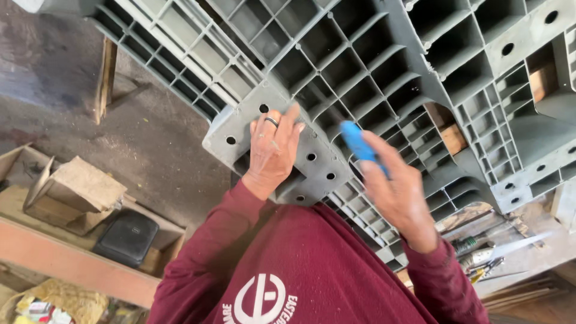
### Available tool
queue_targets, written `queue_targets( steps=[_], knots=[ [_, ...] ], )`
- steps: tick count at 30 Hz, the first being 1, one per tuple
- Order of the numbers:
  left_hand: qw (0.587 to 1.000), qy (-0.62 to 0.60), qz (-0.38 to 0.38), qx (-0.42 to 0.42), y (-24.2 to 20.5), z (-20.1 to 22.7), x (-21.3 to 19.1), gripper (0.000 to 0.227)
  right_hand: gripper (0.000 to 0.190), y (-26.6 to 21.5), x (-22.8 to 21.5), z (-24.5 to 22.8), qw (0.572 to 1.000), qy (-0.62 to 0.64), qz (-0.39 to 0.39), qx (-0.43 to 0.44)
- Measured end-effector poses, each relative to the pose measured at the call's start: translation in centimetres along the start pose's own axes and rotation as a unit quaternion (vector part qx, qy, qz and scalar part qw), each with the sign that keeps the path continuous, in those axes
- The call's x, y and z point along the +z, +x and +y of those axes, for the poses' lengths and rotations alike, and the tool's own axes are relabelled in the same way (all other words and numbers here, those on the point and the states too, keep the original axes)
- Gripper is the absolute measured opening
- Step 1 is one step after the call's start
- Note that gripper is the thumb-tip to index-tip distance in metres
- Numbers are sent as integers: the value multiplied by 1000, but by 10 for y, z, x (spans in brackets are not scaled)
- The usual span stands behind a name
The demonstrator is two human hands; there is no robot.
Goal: The person uses a utility knife to trim and clean the edges of a large grey plastic pallet. They then use a hot air gun to apply heat to the plastic surface, smoothing the material and melting away excess plastic.
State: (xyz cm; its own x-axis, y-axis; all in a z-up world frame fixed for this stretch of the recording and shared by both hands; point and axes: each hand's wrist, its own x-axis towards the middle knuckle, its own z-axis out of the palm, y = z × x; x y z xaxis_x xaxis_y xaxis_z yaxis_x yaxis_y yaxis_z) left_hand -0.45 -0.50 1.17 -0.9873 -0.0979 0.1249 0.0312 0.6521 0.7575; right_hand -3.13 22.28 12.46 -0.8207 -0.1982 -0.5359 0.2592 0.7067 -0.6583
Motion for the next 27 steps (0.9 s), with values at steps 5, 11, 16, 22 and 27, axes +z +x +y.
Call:
queue_targets(
  steps=[5,11,16,22,27],
  knots=[
    [999,19,-36,17,29,-3,-17,22,40,-10,-25,43,985,-75,96,-125],
    [984,-36,-153,83,71,-8,-2,27,49,5,23,100,960,-181,141,-160],
    [892,191,-384,145,99,-17,43,13,56,13,34,114,972,-158,110,-134],
    [789,312,-464,256,110,-32,95,11,46,6,33,105,978,-119,107,-137],
    [691,308,-500,422,121,-32,110,15,44,-3,60,71,933,-188,249,-182]
  ],
)
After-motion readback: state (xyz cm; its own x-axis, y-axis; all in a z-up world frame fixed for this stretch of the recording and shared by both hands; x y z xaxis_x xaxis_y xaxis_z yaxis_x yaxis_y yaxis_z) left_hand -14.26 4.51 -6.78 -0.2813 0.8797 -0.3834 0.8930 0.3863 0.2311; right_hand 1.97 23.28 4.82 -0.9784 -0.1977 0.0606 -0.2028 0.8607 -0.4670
